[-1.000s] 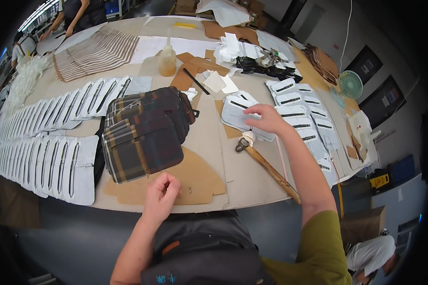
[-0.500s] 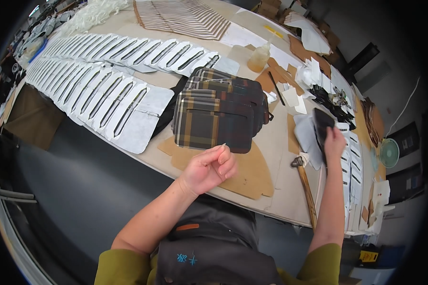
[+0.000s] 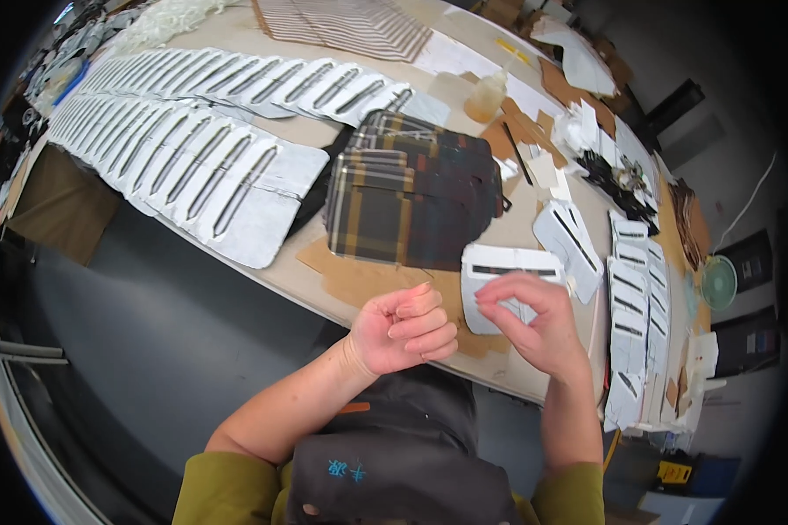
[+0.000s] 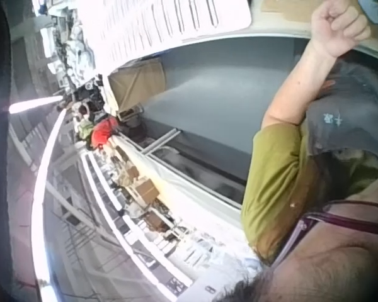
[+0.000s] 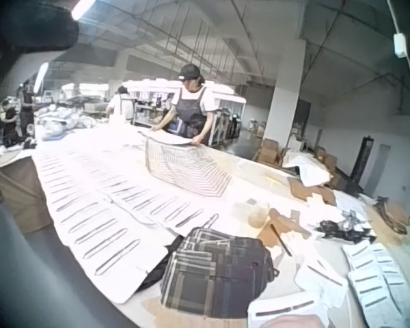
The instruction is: The recorder is assembling leather pouch components by folding edges and using a hammer to flatten the seams.
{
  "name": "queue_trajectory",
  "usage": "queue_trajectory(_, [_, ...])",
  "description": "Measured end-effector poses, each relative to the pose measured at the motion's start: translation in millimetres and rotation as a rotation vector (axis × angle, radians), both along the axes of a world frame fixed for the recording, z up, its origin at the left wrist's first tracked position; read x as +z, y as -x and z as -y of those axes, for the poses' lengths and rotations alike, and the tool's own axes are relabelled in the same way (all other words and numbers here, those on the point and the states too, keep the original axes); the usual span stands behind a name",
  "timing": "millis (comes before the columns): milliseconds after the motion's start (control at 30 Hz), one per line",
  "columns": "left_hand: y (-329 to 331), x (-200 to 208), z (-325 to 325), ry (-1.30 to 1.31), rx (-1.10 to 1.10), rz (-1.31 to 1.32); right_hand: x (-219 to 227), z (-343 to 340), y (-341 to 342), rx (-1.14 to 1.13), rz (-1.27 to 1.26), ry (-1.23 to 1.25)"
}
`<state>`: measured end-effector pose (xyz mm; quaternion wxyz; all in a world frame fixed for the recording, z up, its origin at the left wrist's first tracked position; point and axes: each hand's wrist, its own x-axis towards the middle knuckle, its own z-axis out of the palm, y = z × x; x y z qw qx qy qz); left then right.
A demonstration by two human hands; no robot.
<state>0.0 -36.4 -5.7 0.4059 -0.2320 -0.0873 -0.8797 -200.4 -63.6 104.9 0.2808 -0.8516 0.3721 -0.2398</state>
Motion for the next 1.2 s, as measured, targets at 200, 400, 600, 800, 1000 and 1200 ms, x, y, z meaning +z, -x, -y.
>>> queue_trajectory(200, [18.9, -0.9, -11.8, 0.012, -0.062, -0.075, 6.5, 0.0, -35.1, 0.069, 0.096, -0.004])
queue_trajectory(400, [17.8, 7.5, -24.4, -0.162, -0.059, 0.127, 15.9, 13.5, -25.8, 0.208, -0.083, 0.044])
queue_trajectory(600, [17.7, 11.4, -30.4, -0.239, -0.092, 0.201, 20.5, 16.9, -24.6, 0.257, -0.190, 0.059])
queue_trajectory(800, [19.2, 11.9, -32.3, -0.278, -0.109, 0.226, 8.9, 16.1, -19.3, 0.212, -0.186, 0.053])
queue_trajectory(1000, [22.2, 9.4, -32.2, -0.263, -0.098, 0.211, -19.1, -7.6, -18.7, -0.101, 0.121, -0.112])
queue_trajectory(1200, [27.2, 8.2, -31.9, -0.203, -0.089, 0.122, -41.0, -26.3, -17.8, -0.310, 0.371, -0.277])
